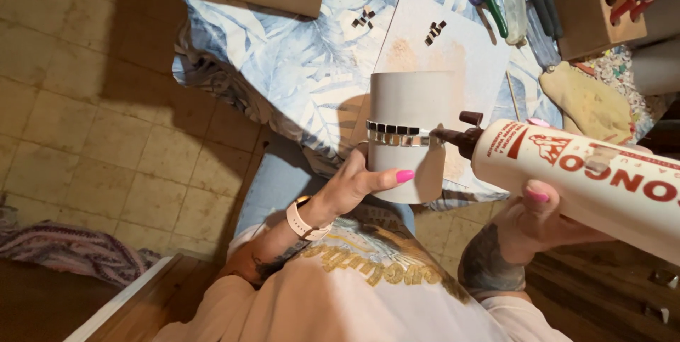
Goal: Decorating a white cylinder by gluing small mirror tiles around its circumference
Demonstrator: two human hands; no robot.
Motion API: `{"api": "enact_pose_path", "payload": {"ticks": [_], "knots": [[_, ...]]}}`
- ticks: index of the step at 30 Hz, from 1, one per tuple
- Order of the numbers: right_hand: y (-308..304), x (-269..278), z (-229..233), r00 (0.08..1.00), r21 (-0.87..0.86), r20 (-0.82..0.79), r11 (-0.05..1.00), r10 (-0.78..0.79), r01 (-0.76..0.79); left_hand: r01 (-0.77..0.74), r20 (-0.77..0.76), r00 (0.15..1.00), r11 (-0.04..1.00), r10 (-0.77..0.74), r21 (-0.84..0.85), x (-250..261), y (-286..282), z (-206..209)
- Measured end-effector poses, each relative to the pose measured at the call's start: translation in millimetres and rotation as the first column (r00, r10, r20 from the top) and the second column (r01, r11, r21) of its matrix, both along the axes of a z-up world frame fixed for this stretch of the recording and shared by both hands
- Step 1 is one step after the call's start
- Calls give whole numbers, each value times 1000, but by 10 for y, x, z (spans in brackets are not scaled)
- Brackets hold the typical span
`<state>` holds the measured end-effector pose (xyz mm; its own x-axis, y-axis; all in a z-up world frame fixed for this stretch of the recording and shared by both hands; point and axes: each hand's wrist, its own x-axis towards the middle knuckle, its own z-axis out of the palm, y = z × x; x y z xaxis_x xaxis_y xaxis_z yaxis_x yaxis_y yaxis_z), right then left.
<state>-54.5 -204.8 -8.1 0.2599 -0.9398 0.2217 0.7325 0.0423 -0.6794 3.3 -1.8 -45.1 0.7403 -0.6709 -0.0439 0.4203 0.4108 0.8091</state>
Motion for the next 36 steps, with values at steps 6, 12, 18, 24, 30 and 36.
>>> {"api": "enact_pose_path", "payload": {"ticks": [6,12,18,24,30,36], "knots": [[-219,-138,-201,999,4,-11,999,-38,38,11,-19,1000,1000,-11,-18,-5,-15,-4],[180,31,187,994,101,109,995,-12,1,21,-62,998,999,-23,-42,-15,-37,-29],[-178,-344,-396,968,-179,-209,968,139,-178,40,-68,997,999,-40,8,-8,-32,19],[-102,-347,-295,895,-298,-390,890,216,-344,41,-113,993,998,-46,-41,-15,-47,15],[108,-160,-54,986,0,-152,997,75,-76,26,-141,989,994,-41,-109,-31,-65,-69],[180,-15,128,999,137,15,990,43,-44,34,-194,979,991,-59,-128,-45,-69,-126]]}}
